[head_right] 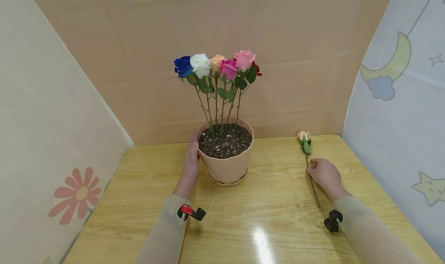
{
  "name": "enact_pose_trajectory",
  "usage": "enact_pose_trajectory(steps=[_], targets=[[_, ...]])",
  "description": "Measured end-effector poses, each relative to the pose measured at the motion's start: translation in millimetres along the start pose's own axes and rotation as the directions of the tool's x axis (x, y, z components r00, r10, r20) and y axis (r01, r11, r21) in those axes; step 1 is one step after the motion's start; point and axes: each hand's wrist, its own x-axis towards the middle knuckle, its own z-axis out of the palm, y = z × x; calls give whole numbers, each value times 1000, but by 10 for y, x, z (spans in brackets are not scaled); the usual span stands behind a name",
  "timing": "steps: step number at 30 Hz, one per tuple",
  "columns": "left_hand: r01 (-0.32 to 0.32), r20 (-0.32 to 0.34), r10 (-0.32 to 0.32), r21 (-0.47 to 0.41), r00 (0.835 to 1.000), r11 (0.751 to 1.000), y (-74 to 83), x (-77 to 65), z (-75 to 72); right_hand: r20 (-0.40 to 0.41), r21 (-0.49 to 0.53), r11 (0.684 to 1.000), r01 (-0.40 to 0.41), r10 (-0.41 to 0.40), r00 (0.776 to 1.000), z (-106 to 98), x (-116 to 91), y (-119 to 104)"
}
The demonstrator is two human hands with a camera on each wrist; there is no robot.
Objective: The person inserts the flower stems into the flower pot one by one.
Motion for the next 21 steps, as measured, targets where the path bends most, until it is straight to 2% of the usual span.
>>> enact_pose_trajectory(steps=[11,21], targets=[[-29,26,30,-8,999,1000,-22,25,-14,5,-63,998,-17,18,1000,-65,-16,4],[-13,23,13,-18,1000,1000,-8,8,-14,12,-17,1000,-26,26,1000,-84,-36,45]])
